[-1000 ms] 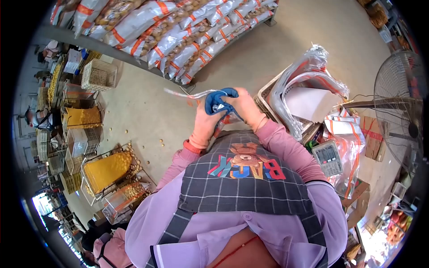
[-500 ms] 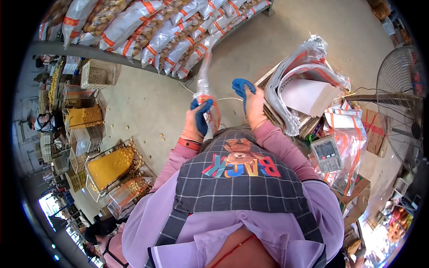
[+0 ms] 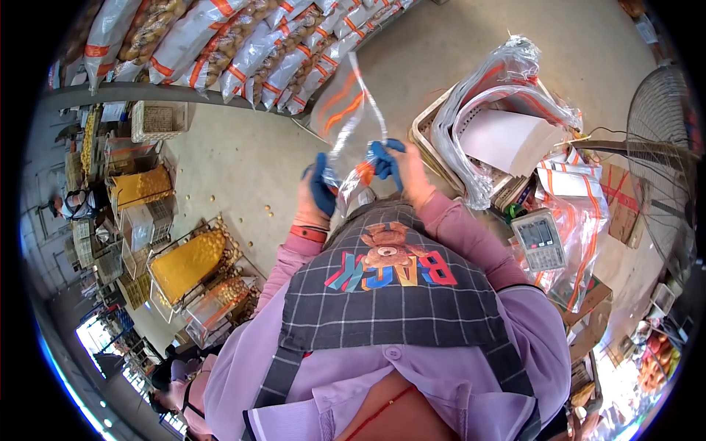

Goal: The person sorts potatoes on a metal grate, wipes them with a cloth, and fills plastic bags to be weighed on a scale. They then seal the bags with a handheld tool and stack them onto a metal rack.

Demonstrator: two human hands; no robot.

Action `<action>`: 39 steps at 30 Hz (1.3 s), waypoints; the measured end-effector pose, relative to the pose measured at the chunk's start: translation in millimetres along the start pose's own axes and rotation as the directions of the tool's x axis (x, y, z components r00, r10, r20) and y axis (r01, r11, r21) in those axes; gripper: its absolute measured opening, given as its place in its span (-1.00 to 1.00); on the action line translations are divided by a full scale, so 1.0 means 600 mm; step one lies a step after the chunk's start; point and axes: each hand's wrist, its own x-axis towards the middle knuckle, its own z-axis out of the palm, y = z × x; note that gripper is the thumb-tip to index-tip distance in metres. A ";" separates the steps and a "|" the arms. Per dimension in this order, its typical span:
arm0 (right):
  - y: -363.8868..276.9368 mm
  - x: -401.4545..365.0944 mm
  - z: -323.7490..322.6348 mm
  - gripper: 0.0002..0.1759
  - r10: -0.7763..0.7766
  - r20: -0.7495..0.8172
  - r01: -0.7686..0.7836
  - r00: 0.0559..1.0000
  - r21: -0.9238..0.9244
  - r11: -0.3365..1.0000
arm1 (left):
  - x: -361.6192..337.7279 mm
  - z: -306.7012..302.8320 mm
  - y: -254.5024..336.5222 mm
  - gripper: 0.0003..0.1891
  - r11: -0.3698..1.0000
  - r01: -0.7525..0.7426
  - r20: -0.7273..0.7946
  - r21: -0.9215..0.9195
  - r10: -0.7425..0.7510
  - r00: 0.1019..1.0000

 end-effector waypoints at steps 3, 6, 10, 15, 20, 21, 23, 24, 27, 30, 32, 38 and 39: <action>-0.022 -0.021 -0.029 -0.80 -0.007 -0.146 0.008 0.989 0.004 1.000 | 0.012 -0.042 0.023 -0.83 0.977 -0.164 -0.103 0.132 0.179 0.979; 0.008 -0.033 -0.051 -0.78 -0.126 -0.076 0.087 0.989 -0.389 0.917 | -0.030 0.040 0.021 -0.73 0.958 0.028 0.056 0.287 -0.045 0.997; -0.044 -0.064 -0.034 -0.75 -0.130 -0.028 0.091 0.991 -0.571 0.816 | -0.015 0.065 -0.022 -0.57 0.667 0.089 0.165 0.740 -0.308 0.937; -0.010 -0.079 -0.143 -0.69 -0.034 -0.100 -0.008 0.994 -0.393 0.919 | 0.020 -0.013 -0.047 -0.87 0.956 0.203 0.111 0.213 -0.230 0.967; 0.011 -0.092 -0.230 -0.67 -0.198 -0.029 0.115 0.980 -0.727 0.677 | 0.024 -0.038 -0.022 -0.77 0.792 -0.226 0.109 0.567 0.200 0.974; 0.003 -0.097 -0.221 -0.67 -0.193 -0.021 0.118 0.981 -0.724 0.679 | 0.010 0.009 -0.018 -0.74 0.968 -0.059 -0.195 0.245 0.109 0.975; -0.029 -0.102 -0.201 -0.68 -0.314 0.005 0.193 0.950 -0.798 0.571 | -0.026 0.106 -0.029 -0.61 0.521 -0.430 0.085 0.737 0.560 0.824; -0.036 -0.091 -0.214 -0.68 -0.320 0.010 0.201 0.947 -0.797 0.569 | -0.039 0.135 -0.025 -0.60 0.456 -0.481 0.184 0.749 0.554 0.812; -0.026 -0.007 -0.347 -0.68 -0.370 -0.309 0.161 0.876 -0.537 0.828 | -0.061 0.130 -0.019 -0.58 0.387 -0.428 0.221 0.817 0.475 0.852; -0.063 0.033 -0.444 -0.45 -0.532 -0.328 -0.307 0.781 -0.943 0.131 | -0.045 0.110 -0.012 -0.68 0.410 -0.330 0.115 0.850 0.468 0.876; -0.021 0.047 -0.543 -0.28 -0.263 -0.242 -0.349 0.934 -0.778 -0.523 | -0.043 0.118 -0.022 -0.66 0.673 -0.320 -0.011 0.667 0.437 0.899; 0.024 0.059 -0.583 -0.44 0.126 -0.327 -0.084 0.937 -0.559 -0.825 | -0.070 0.179 -0.034 -0.47 0.514 -0.461 0.199 0.724 0.484 0.852; -0.004 0.056 -0.556 -0.44 0.113 -0.341 -0.102 0.933 -0.555 -0.825 | -0.072 0.176 -0.039 -0.46 0.499 -0.492 0.231 0.714 0.495 0.838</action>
